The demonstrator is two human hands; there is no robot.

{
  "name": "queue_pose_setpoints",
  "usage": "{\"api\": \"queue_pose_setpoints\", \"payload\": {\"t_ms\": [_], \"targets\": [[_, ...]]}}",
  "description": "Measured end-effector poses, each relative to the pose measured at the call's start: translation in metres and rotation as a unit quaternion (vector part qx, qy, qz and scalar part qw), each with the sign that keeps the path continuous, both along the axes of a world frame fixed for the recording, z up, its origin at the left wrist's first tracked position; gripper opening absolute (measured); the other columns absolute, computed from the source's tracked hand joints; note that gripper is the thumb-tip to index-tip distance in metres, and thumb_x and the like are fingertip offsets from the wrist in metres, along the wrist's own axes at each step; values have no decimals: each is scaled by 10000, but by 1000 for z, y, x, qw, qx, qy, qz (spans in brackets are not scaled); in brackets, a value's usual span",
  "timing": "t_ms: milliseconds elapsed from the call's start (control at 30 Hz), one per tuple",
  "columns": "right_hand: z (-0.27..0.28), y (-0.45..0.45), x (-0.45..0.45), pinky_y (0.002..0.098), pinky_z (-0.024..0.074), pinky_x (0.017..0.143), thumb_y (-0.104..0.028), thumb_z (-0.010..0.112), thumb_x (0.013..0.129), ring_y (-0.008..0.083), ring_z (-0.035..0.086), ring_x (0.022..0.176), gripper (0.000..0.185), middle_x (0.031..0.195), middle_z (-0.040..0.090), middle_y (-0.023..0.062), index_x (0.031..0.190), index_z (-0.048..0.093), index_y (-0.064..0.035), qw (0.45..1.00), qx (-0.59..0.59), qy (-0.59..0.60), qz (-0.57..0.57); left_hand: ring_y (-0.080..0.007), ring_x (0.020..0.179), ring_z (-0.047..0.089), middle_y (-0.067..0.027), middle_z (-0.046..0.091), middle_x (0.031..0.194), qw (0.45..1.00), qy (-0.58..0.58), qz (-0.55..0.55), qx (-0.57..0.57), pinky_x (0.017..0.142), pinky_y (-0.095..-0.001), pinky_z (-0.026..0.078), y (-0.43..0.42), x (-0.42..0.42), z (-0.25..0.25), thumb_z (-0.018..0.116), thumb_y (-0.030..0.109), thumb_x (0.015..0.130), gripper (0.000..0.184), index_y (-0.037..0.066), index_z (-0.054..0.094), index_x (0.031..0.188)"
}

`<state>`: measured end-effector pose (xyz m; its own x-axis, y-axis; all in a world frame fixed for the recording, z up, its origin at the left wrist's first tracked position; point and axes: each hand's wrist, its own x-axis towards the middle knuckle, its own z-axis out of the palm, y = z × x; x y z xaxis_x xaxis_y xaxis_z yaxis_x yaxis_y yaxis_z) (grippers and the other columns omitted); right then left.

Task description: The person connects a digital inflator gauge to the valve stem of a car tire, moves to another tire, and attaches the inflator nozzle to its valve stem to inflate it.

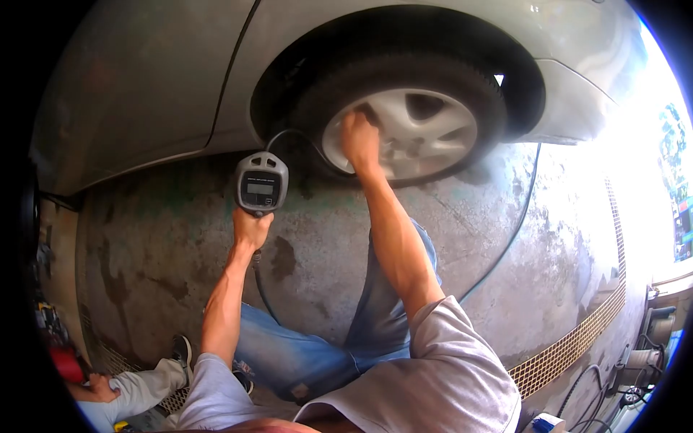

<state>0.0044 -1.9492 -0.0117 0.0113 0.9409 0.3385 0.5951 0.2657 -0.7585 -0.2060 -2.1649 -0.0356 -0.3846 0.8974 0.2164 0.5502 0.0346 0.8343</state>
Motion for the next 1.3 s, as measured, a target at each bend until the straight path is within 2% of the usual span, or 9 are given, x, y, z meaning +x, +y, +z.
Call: {"api": "queue_pose_setpoints", "payload": {"t_ms": [167, 767, 800, 900, 1000, 1100, 1167, 1267, 1300], "targets": [[-8, 6, 0, 579, 474, 883, -316, 368, 1030, 541, 611, 976, 411, 1043, 679, 279, 1024, 665, -31, 1000, 12, -8, 3, -313, 779, 733, -198, 716, 790, 1000, 1, -4, -1, 676, -392, 532, 0, -2, -1, 667, 145, 756, 191, -1, 696, 876], [3, -3, 1, 578, 478, 876, -334, 375, 1034, 548, 612, 972, 432, 1008, 673, 307, 1032, 660, -10, 1000, 20, -7, 10, -338, 857, 739, -214, 728, 855, 1000, 11, -5, 10, 714, -398, 546, 0, -2, 1, 688, 150, 773, 217, -2, 706, 927], [2, -3, 1, 575, 498, 832, -293, 390, 1026, 536, 627, 926, 381, 990, 678, 300, 1013, 646, -11, 998, 52, -27, 13, -338, 862, 739, -215, 729, 860, 1000, 13, -3, 12, 717, -398, 547, 0, -1, 1, 690, 150, 773, 217, -2, 707, 928], [-4, -2, 2, 569, 536, 751, -216, 416, 1012, 515, 657, 835, 290, 956, 689, 287, 974, 618, -12, 992, 106, -61, 20, -231, 867, 741, -158, 753, 876, 999, 17, 9, -28, 739, -349, 539, -1, -2, 2, 677, 98, 759, 240, 6, 719, 977], [-4, 1, 1, 571, 517, 803, -273, 400, 1020, 530, 641, 889, 353, 972, 682, 301, 996, 636, -11, 998, 55, -31, 7, -235, 877, 745, -164, 755, 890, 999, 7, 9, -33, 739, -353, 542, -1, -1, 4, 685, 106, 761, 249, 9, 723, 987], [3, -2, 0, 573, 482, 882, -363, 380, 1028, 554, 609, 987, 461, 1000, 664, 332, 1042, 672, -6, 1000, 2, 3, -4, -355, 895, 733, -213, 737, 893, 1000, -5, 4, -17, 740, -404, 552, -1, -1, 5, 707, 153, 779, 229, 10, 717, 958], [9, -8, 0, 572, 481, 886, -369, 380, 1027, 555, 608, 991, 471, 997, 665, 332, 1039, 676, -3, 1000, 27, -9, 9, -354, 905, 732, -211, 738, 899, 1000, 6, 4, -26, 750, -405, 555, 0, -4, 0, 709, 148, 776, 226, 15, 720, 959], [2, -5, 1, 560, 554, 763, -214, 444, 996, 504, 670, 840, 242, 1031, 685, 253, 994, 616, -44, 992, 93, -90, 13, -356, 918, 729, -208, 739, 910, 999, 13, 5, -31, 761, -411, 558, 0, -6, -2, 712, 140, 772, 225, 21, 721, 963], [5, -6, 1, 567, 545, 784, -230, 448, 995, 512, 663, 857, 260, 1026, 685, 265, 997, 623, -38, 993, 80, -89, 13, -357, 922, 728, -207, 739, 914, 999, 14, 5, -32, 763, -414, 560, 0, -6, -2, 713, 137, 770, 226, 23, 722, 965]]}}
